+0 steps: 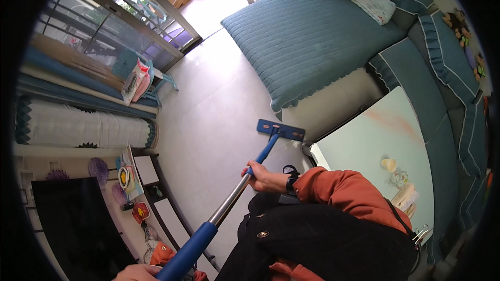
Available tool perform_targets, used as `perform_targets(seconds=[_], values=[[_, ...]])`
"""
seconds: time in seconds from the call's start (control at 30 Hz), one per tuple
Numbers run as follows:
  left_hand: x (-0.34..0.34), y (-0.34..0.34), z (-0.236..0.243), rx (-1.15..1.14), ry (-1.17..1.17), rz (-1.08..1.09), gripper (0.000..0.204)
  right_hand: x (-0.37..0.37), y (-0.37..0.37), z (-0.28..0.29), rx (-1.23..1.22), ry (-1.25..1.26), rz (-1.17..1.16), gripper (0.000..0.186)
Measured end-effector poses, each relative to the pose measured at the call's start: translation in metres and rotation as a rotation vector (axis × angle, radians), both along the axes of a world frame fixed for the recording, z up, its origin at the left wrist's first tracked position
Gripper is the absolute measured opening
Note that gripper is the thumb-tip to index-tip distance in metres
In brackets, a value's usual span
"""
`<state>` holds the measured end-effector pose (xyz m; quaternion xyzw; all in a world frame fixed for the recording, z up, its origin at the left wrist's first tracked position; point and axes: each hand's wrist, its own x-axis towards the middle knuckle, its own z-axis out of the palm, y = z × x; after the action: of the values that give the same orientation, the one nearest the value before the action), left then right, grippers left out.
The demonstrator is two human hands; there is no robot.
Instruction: The person mops the floor with a blue mop in a living room, then moves into a hallway and continues mopping. The person navigates around furniture and doorways while maintaining a steady mopping motion.
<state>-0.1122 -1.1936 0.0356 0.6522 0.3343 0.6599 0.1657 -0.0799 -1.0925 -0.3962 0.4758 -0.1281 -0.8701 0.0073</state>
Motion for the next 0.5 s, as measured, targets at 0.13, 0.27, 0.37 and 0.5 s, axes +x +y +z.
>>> perform_targets(seconds=[0.13, 0.27, 0.37, 0.5], values=[[0.030, 0.024, 0.022, -0.269, 0.049, 0.042, 0.008, 0.006, 0.013, -0.002, -0.152, 0.143, -0.030, 0.012], [0.001, 0.016, 0.021, -0.161, 0.091, -0.273, 0.005, 0.019, 0.043, -0.007, 0.060, 0.141, 0.085, 0.007], [-0.024, -0.001, -0.001, -0.163, 0.110, -0.394, 0.005, 0.029, 0.079, -0.018, 0.168, 0.135, 0.046, 0.006], [-0.002, -0.003, -0.074, -0.187, -0.276, 0.197, 0.018, 0.041, 0.147, -0.049, 0.355, 0.118, 0.040, 0.013]])
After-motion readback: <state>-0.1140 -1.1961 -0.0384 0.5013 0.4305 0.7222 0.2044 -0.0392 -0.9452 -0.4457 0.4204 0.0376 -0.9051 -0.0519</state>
